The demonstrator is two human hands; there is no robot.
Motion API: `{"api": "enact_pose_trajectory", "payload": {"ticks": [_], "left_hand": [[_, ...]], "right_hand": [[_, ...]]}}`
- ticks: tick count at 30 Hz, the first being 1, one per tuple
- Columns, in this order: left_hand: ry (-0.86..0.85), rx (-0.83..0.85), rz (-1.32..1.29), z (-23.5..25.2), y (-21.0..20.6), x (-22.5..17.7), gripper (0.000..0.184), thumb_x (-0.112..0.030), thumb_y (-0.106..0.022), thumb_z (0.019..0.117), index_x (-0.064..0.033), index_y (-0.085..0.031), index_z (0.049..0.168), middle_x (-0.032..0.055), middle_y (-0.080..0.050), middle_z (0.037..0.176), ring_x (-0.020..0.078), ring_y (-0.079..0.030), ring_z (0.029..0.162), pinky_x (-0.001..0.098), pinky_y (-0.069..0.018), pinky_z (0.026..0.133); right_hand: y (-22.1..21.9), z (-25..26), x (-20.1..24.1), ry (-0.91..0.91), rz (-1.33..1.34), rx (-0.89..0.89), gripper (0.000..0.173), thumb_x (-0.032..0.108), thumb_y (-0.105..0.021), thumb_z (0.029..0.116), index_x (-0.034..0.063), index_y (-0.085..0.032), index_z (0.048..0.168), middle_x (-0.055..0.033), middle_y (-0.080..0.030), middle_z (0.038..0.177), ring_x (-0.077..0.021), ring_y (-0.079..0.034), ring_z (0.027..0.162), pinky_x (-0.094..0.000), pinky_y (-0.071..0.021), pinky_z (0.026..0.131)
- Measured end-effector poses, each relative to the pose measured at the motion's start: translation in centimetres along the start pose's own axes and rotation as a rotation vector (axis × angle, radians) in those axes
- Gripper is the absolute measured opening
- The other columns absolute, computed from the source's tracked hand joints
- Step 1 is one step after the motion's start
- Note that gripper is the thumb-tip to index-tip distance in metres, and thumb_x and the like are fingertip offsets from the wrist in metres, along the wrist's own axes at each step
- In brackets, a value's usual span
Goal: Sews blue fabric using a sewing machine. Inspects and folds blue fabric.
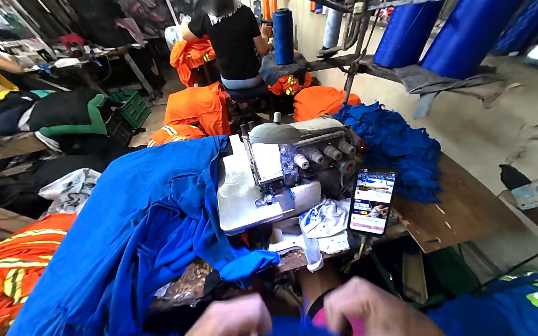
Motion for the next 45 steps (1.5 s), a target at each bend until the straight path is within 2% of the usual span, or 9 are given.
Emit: {"api": "enact_pose_trajectory", "payload": {"ticks": [3, 5, 10, 15, 20, 24, 29, 34, 45], "left_hand": [[0.039, -0.754, 0.485, 1.3, 1.0, 0.0, 0.010, -0.011, -0.068, 0.0851, -0.0053, -0.069, 0.093, 0.0024, -0.067, 0.070, 0.0015, -0.058, 0.056, 0.0168, -0.0491, 0.053], [0.031, -0.872, 0.564, 2.1, 0.6, -0.1, 0.009, -0.011, -0.068, 0.0842, -0.0065, -0.071, 0.091, 0.0016, -0.070, 0.075, 0.0008, -0.062, 0.063, 0.0159, -0.0522, 0.059], [0.032, -0.657, 0.405, 1.9, -0.2, 2.4, 0.018, -0.005, -0.066, 0.0867, -0.0074, -0.078, 0.101, 0.0006, -0.075, 0.096, 0.0047, -0.071, 0.090, 0.0204, -0.0598, 0.082], [0.044, -0.673, 0.495, 0.4, -1.5, 3.5, 0.015, -0.013, -0.066, 0.0912, -0.0102, -0.080, 0.097, 0.0004, -0.074, 0.088, 0.0043, -0.069, 0.082, 0.0178, -0.0575, 0.075], [0.108, -0.659, 0.433, -1.3, -2.2, 5.1, 0.015, -0.009, -0.067, 0.0857, -0.0095, -0.079, 0.096, 0.0014, -0.074, 0.091, 0.0059, -0.070, 0.087, 0.0191, -0.0583, 0.080], [0.202, -0.600, 0.256, -3.3, -3.0, 7.3, 0.019, -0.023, -0.065, 0.0993, -0.0100, -0.079, 0.097, -0.0011, -0.073, 0.087, 0.0029, -0.068, 0.082, 0.0183, -0.0570, 0.077], [0.410, -0.572, 0.264, -3.3, -0.6, 7.4, 0.024, -0.033, -0.063, 0.0978, -0.0163, -0.078, 0.092, -0.0049, -0.068, 0.093, 0.0019, -0.064, 0.086, 0.0221, -0.0563, 0.075], [0.691, -0.330, 0.209, -1.1, 3.3, 8.9, 0.025, -0.035, -0.061, 0.0972, -0.0160, -0.078, 0.093, -0.0007, -0.068, 0.111, 0.0097, -0.066, 0.095, 0.0350, -0.0568, 0.083], [0.622, -0.189, 0.027, -1.1, 3.7, 10.1, 0.024, -0.033, -0.066, 0.0943, -0.0131, -0.077, 0.089, -0.0036, -0.070, 0.096, 0.0031, -0.065, 0.091, 0.0266, -0.0537, 0.082]], "right_hand": [[1.1, 1.8, -0.5, 0.094, -0.318, -0.783, 0.017, 0.006, -0.076, 0.0741, 0.0091, -0.066, 0.087, 0.0078, -0.060, 0.067, 0.0070, -0.051, 0.057, -0.0094, -0.0434, 0.051], [1.6, 2.2, -1.0, 0.105, -0.450, -0.959, 0.019, 0.008, -0.076, 0.0747, 0.0093, -0.070, 0.093, 0.0093, -0.059, 0.065, 0.0073, -0.050, 0.055, -0.0092, -0.0426, 0.050], [0.9, 2.2, -2.8, 0.028, -0.751, -0.684, 0.022, 0.014, -0.066, 0.0856, 0.0171, -0.079, 0.103, 0.0027, -0.072, 0.100, -0.0035, -0.069, 0.092, -0.0201, -0.0602, 0.078], [-0.6, 2.0, -3.9, 0.077, -0.882, -0.541, 0.026, 0.030, -0.059, 0.1012, 0.0152, -0.080, 0.101, 0.0003, -0.072, 0.084, -0.0061, -0.067, 0.077, -0.0203, -0.0562, 0.071], [-1.5, 1.9, -5.1, 0.073, -0.891, -0.457, 0.028, 0.031, -0.058, 0.1024, 0.0145, -0.080, 0.098, -0.0009, -0.071, 0.081, -0.0082, -0.067, 0.076, -0.0209, -0.0555, 0.069], [-2.0, 1.9, -7.1, 0.002, -0.761, -0.354, 0.029, 0.035, -0.060, 0.1005, 0.0147, -0.080, 0.096, 0.0002, -0.071, 0.080, -0.0055, -0.066, 0.074, -0.0191, -0.0545, 0.069], [-0.6, 4.8, -7.6, -0.447, -0.395, -0.065, 0.031, 0.037, -0.067, 0.0972, 0.0161, -0.074, 0.120, 0.0037, -0.073, 0.086, -0.0048, -0.067, 0.069, -0.0256, -0.0592, 0.063], [1.3, 10.1, -8.6, -0.794, -0.016, 0.158, 0.046, 0.010, -0.072, 0.0928, 0.0080, -0.059, 0.137, -0.0045, -0.062, 0.072, -0.0117, -0.059, 0.055, -0.0266, -0.0536, 0.053], [0.5, 10.4, -11.1, -0.944, 0.130, 0.326, 0.007, 0.006, -0.071, 0.0908, 0.0092, -0.068, 0.096, 0.0022, -0.065, 0.066, -0.0056, -0.061, 0.052, -0.0204, -0.0529, 0.051]]}}
Point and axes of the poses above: each hand's wrist, its own z-axis towards the middle knuckle, its own y-axis out of the back of the hand, x = y × z, the point moved 6 cm from there along z, towards the middle knuckle
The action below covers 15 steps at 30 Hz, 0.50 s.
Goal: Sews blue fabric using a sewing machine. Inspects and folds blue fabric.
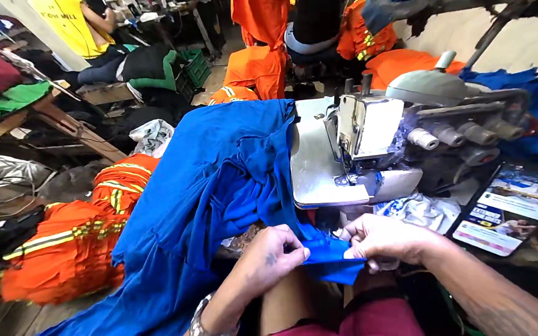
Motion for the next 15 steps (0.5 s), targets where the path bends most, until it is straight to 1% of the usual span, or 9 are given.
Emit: {"api": "enact_pose_trajectory", "payload": {"ticks": [2, 4, 5, 7, 9, 11, 13, 14, 15], "left_hand": [[-0.056, -0.065, -0.009, -1.0, 0.1, -0.5, 0.023, -0.034, -0.068, 0.0934, -0.0143, -0.077, 0.088, -0.0051, -0.070, 0.094, 0.0013, -0.064, 0.090, 0.0230, -0.0538, 0.079], [-0.073, -0.118, -0.007, -2.2, 0.1, -1.2, 0.023, -0.035, -0.068, 0.0931, -0.0144, -0.076, 0.086, -0.0050, -0.070, 0.092, 0.0016, -0.064, 0.086, 0.0226, -0.0538, 0.076], [-0.082, -0.138, -0.025, -2.7, 0.2, -1.8, 0.025, -0.033, -0.068, 0.0944, -0.0106, -0.076, 0.088, -0.0006, -0.070, 0.094, 0.0050, -0.065, 0.084, 0.0249, -0.0539, 0.076], [-0.104, -0.222, -0.003, -3.7, 0.0, -2.4, 0.024, -0.030, -0.068, 0.0953, -0.0082, -0.075, 0.092, 0.0029, -0.072, 0.094, 0.0057, -0.066, 0.079, 0.0229, -0.0553, 0.072], [-0.176, -0.370, 0.093, -4.7, -0.4, -2.9, 0.020, -0.027, -0.068, 0.0947, -0.0084, -0.075, 0.098, 0.0022, -0.073, 0.092, 0.0037, -0.067, 0.076, 0.0193, -0.0562, 0.069], [-0.308, -0.533, 0.318, -5.3, -1.1, -3.1, 0.022, -0.027, -0.065, 0.0958, -0.0108, -0.077, 0.105, 0.0006, -0.073, 0.093, 0.0044, -0.069, 0.078, 0.0190, -0.0578, 0.068], [-0.370, -0.623, 0.415, -5.8, -1.8, -3.4, 0.021, -0.024, -0.062, 0.0994, -0.0107, -0.078, 0.100, 0.0045, -0.071, 0.091, 0.0105, -0.070, 0.080, 0.0228, -0.0579, 0.068], [-0.376, -0.661, 0.393, -6.1, -2.0, -3.6, 0.021, -0.023, -0.064, 0.0991, -0.0092, -0.079, 0.096, 0.0081, -0.073, 0.091, 0.0147, -0.071, 0.082, 0.0258, -0.0584, 0.072], [-0.386, -0.715, 0.357, -6.3, -2.3, -3.3, 0.021, -0.026, -0.066, 0.0991, -0.0107, -0.079, 0.093, 0.0074, -0.072, 0.091, 0.0142, -0.070, 0.085, 0.0254, -0.0575, 0.077]], "right_hand": [[-0.6, -1.1, 0.2, 0.087, -0.065, -0.083, 0.012, 0.012, -0.076, 0.0889, 0.0100, -0.066, 0.097, 0.0045, -0.063, 0.068, -0.0052, -0.061, 0.055, -0.0210, -0.0539, 0.053], [-1.2, -2.4, 0.3, 0.154, -0.196, -0.209, 0.021, 0.023, -0.079, 0.0895, 0.0087, -0.068, 0.101, 0.0038, -0.065, 0.074, -0.0053, -0.063, 0.059, -0.0219, -0.0558, 0.056], [-1.5, -3.1, 0.4, 0.191, -0.270, -0.291, 0.023, 0.028, -0.079, 0.0898, 0.0087, -0.071, 0.100, 0.0030, -0.068, 0.076, -0.0052, -0.064, 0.060, -0.0222, -0.0568, 0.057], [-2.1, -4.3, 0.0, 0.331, -0.385, -0.476, 0.026, 0.036, -0.076, 0.0901, 0.0116, -0.075, 0.097, 0.0052, -0.070, 0.074, -0.0024, -0.064, 0.059, -0.0220, -0.0564, 0.056], [-3.0, -5.2, -0.5, 0.529, -0.476, -0.657, 0.027, 0.040, -0.071, 0.0915, 0.0140, -0.078, 0.094, 0.0064, -0.071, 0.074, -0.0002, -0.064, 0.061, -0.0216, -0.0569, 0.056], [-4.0, -6.0, -0.8, 0.696, -0.610, -0.834, 0.029, 0.042, -0.067, 0.0935, 0.0157, -0.078, 0.091, 0.0046, -0.072, 0.077, -0.0011, -0.066, 0.066, -0.0214, -0.0560, 0.060], [-4.8, -6.5, -1.0, 0.789, -0.704, -0.961, 0.030, 0.044, -0.066, 0.0960, 0.0170, -0.078, 0.089, 0.0015, -0.072, 0.079, -0.0061, -0.067, 0.073, -0.0242, -0.0557, 0.064], [-5.1, -6.6, -1.1, 0.816, -0.717, -1.006, 0.029, 0.043, -0.067, 0.0961, 0.0178, -0.077, 0.088, 0.0010, -0.070, 0.082, -0.0067, -0.067, 0.076, -0.0231, -0.0549, 0.065], [-5.3, -6.6, -1.2, 0.834, -0.705, -1.035, 0.027, 0.042, -0.069, 0.0958, 0.0179, -0.076, 0.087, 0.0001, -0.070, 0.086, -0.0070, -0.066, 0.080, -0.0219, -0.0550, 0.068]]}}
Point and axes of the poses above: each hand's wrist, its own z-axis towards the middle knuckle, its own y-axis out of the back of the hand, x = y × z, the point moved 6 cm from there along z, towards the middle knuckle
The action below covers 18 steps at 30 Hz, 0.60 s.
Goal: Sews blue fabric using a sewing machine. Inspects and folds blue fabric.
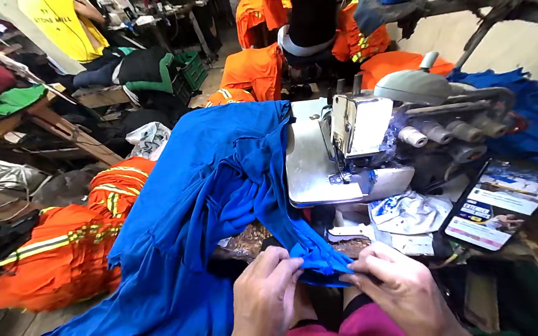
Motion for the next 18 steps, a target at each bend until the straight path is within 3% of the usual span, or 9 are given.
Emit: {"api": "enact_pose_trajectory", "payload": {"ticks": [3, 5, 8, 11, 13, 15, 16, 18], "left_hand": [[0.094, -0.118, -0.225, -1.4, -0.5, 0.4, 0.021, -0.032, -0.065, 0.1008, -0.0145, -0.075, 0.096, 0.0030, -0.073, 0.106, 0.0123, -0.066, 0.108, 0.0303, -0.0517, 0.098], [0.177, -0.158, -0.426, -2.0, -0.8, 0.3, 0.015, -0.024, -0.065, 0.1015, -0.0115, -0.073, 0.099, 0.0037, -0.074, 0.112, 0.0165, -0.068, 0.116, 0.0356, -0.0532, 0.105], [0.253, -0.211, -0.647, -1.3, -1.0, -0.2, 0.006, -0.010, -0.065, 0.0994, -0.0080, -0.071, 0.101, 0.0009, -0.073, 0.102, 0.0091, -0.070, 0.100, 0.0260, -0.0593, 0.090], [0.042, -0.186, -0.470, 3.2, 0.0, -0.9, 0.008, -0.012, -0.062, 0.1018, -0.0134, -0.069, 0.104, -0.0013, -0.068, 0.104, 0.0037, -0.065, 0.101, 0.0202, -0.0554, 0.090], [-0.176, -0.154, -0.263, 7.8, 0.6, -2.7, 0.010, -0.012, -0.060, 0.1030, -0.0142, -0.070, 0.106, -0.0003, -0.065, 0.103, 0.0029, -0.063, 0.099, 0.0174, -0.0533, 0.088], [-0.346, -0.111, -0.056, 12.1, -0.2, -4.1, 0.010, -0.008, -0.061, 0.0988, -0.0103, -0.071, 0.101, 0.0038, -0.065, 0.101, 0.0084, -0.063, 0.099, 0.0197, -0.0526, 0.088], [-0.376, -0.077, 0.013, 13.9, -1.4, -4.3, 0.012, -0.005, -0.064, 0.0937, -0.0046, -0.075, 0.097, 0.0096, -0.070, 0.099, 0.0169, -0.067, 0.100, 0.0272, -0.0534, 0.090], [-0.291, 0.085, 0.115, 15.8, -4.5, -2.2, 0.016, -0.015, -0.063, 0.0973, -0.0058, -0.075, 0.099, 0.0077, -0.070, 0.097, 0.0174, -0.068, 0.095, 0.0302, -0.0560, 0.085]], "right_hand": [[0.5, -0.3, 1.1, -0.004, 0.110, -0.050, 0.019, 0.026, -0.075, 0.0947, 0.0085, -0.078, 0.088, -0.0112, -0.077, 0.100, -0.0188, -0.073, 0.101, -0.0294, -0.0577, 0.091], [0.4, -0.8, 1.5, 0.039, 0.111, -0.077, 0.017, 0.024, -0.073, 0.0963, 0.0081, -0.077, 0.090, -0.0084, -0.077, 0.095, -0.0171, -0.074, 0.100, -0.0304, -0.0588, 0.092], [-0.7, -1.1, 1.9, 0.004, 0.142, -0.057, 0.016, 0.025, -0.075, 0.0950, 0.0088, -0.075, 0.094, -0.0042, -0.074, 0.087, -0.0106, -0.070, 0.088, -0.0235, -0.0568, 0.084], [-0.7, 0.6, 2.3, -0.185, 0.391, 0.030, 0.019, 0.017, -0.071, 0.0966, 0.0014, -0.078, 0.104, -0.0125, -0.075, 0.092, -0.0142, -0.071, 0.086, -0.0262, -0.0575, 0.080], [0.0, 2.0, 1.9, -0.251, 0.560, -0.040, 0.020, 0.016, -0.069, 0.0982, -0.0025, -0.076, 0.098, -0.0127, -0.074, 0.091, -0.0104, -0.069, 0.085, -0.0246, -0.0567, 0.079], [0.7, 3.3, 0.3, -0.333, 0.601, -0.192, 0.023, 0.020, -0.069, 0.0982, -0.0014, -0.075, 0.093, -0.0060, -0.074, 0.088, -0.0032, -0.069, 0.082, -0.0210, -0.0584, 0.076], [0.5, 3.8, -1.1, -0.398, 0.584, -0.260, 0.023, 0.022, -0.069, 0.0978, 0.0012, -0.075, 0.091, -0.0011, -0.073, 0.084, -0.0003, -0.068, 0.076, -0.0191, -0.0584, 0.070], [-1.5, 3.7, -4.2, -0.558, 0.594, -0.280, 0.019, 0.024, -0.069, 0.0966, 0.0080, -0.075, 0.088, 0.0053, -0.071, 0.074, -0.0008, -0.067, 0.064, -0.0205, -0.0589, 0.059]]}}
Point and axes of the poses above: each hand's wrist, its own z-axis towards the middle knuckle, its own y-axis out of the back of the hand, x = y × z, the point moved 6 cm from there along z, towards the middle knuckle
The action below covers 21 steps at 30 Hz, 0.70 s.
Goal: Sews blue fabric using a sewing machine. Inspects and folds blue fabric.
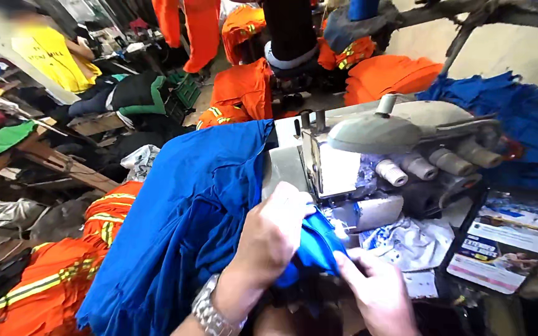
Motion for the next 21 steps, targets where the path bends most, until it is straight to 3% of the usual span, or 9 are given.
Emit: {"api": "enact_pose_trajectory", "payload": {"ticks": [2, 4, 7, 10, 12, 17, 19, 21], "left_hand": [[0.116, 0.079, 0.038, -0.8, -2.9, 2.5, 0.024, -0.031, -0.059, 0.1004, -0.0136, -0.074, 0.095, 0.0000, -0.066, 0.088, 0.0145, -0.065, 0.085, 0.0360, -0.0547, 0.075], [0.222, 0.051, 0.075, -1.9, -3.5, 3.5, 0.027, -0.044, -0.062, 0.0960, -0.0209, -0.075, 0.090, -0.0080, -0.066, 0.082, 0.0102, -0.063, 0.079, 0.0409, -0.0477, 0.073], [0.287, 0.047, 0.090, -2.0, -3.8, 3.2, 0.022, -0.041, -0.062, 0.0927, -0.0253, -0.073, 0.083, -0.0151, -0.062, 0.075, 0.0028, -0.057, 0.071, 0.0408, -0.0411, 0.076], [0.274, 0.068, 0.112, 0.0, -4.5, 3.7, 0.017, -0.035, -0.060, 0.0883, -0.0247, -0.069, 0.078, -0.0127, -0.060, 0.072, 0.0056, -0.058, 0.069, 0.0414, -0.0439, 0.070], [0.268, 0.091, 0.101, 1.0, -4.8, 4.4, 0.015, -0.035, -0.062, 0.0857, -0.0231, -0.071, 0.082, -0.0088, -0.066, 0.078, 0.0114, -0.064, 0.078, 0.0464, -0.0452, 0.072], [0.175, 0.110, 0.089, 1.6, -5.3, 5.8, 0.024, -0.044, -0.064, 0.0902, -0.0225, -0.073, 0.086, -0.0065, -0.069, 0.082, 0.0147, -0.065, 0.083, 0.0483, -0.0450, 0.075], [0.147, 0.124, 0.141, 2.6, -5.2, 6.4, 0.020, -0.035, -0.064, 0.0891, -0.0173, -0.073, 0.089, -0.0001, -0.067, 0.083, 0.0220, -0.066, 0.083, 0.0515, -0.0469, 0.071], [0.124, 0.103, 0.156, 2.8, -4.1, 6.4, 0.018, -0.029, -0.061, 0.0906, -0.0154, -0.072, 0.089, 0.0020, -0.066, 0.085, 0.0238, -0.065, 0.084, 0.0509, -0.0467, 0.072]], "right_hand": [[-0.1, -0.3, -2.1, -0.122, 0.037, 0.041, 0.015, 0.017, -0.068, 0.0957, 0.0062, -0.074, 0.087, 0.0032, -0.071, 0.071, -0.0054, -0.068, 0.061, -0.0262, -0.0600, 0.058], [0.3, -1.5, -2.6, -0.127, 0.132, 0.067, 0.010, 0.009, -0.067, 0.0949, 0.0030, -0.072, 0.087, 0.0023, -0.072, 0.073, -0.0049, -0.068, 0.063, -0.0261, -0.0603, 0.060], [0.8, -2.1, -3.0, -0.110, 0.349, 0.040, 0.009, 0.006, -0.067, 0.0965, 0.0071, -0.072, 0.089, 0.0061, -0.073, 0.080, -0.0018, -0.069, 0.069, -0.0234, -0.0608, 0.063], [0.4, -1.0, -2.5, -0.139, 0.421, 0.007, 0.009, 0.007, -0.066, 0.0973, 0.0085, -0.072, 0.091, 0.0054, -0.073, 0.078, -0.0047, -0.070, 0.068, -0.0263, -0.0618, 0.062], [0.0, -0.4, -2.0, -0.129, 0.402, 0.004, 0.008, 0.005, -0.066, 0.0971, 0.0062, -0.071, 0.091, 0.0035, -0.073, 0.078, -0.0059, -0.070, 0.067, -0.0276, -0.0623, 0.062], [-0.6, -0.9, -1.8, -0.002, 0.227, -0.006, 0.016, 0.008, -0.069, 0.0957, -0.0039, -0.071, 0.085, -0.0053, -0.071, 0.079, -0.0053, -0.067, 0.070, -0.0242, -0.0589, 0.066], [-0.9, 0.1, -1.4, 0.013, 0.162, -0.047, 0.015, 0.008, -0.071, 0.0937, -0.0026, -0.071, 0.083, -0.0045, -0.071, 0.074, -0.0049, -0.067, 0.064, -0.0230, -0.0591, 0.060], [-1.3, 1.2, -1.2, 0.001, 0.151, -0.084, 0.021, 0.010, -0.076, 0.0902, 0.0008, -0.068, 0.073, -0.0014, -0.067, 0.064, -0.0018, -0.062, 0.054, -0.0199, -0.0545, 0.050]]}}
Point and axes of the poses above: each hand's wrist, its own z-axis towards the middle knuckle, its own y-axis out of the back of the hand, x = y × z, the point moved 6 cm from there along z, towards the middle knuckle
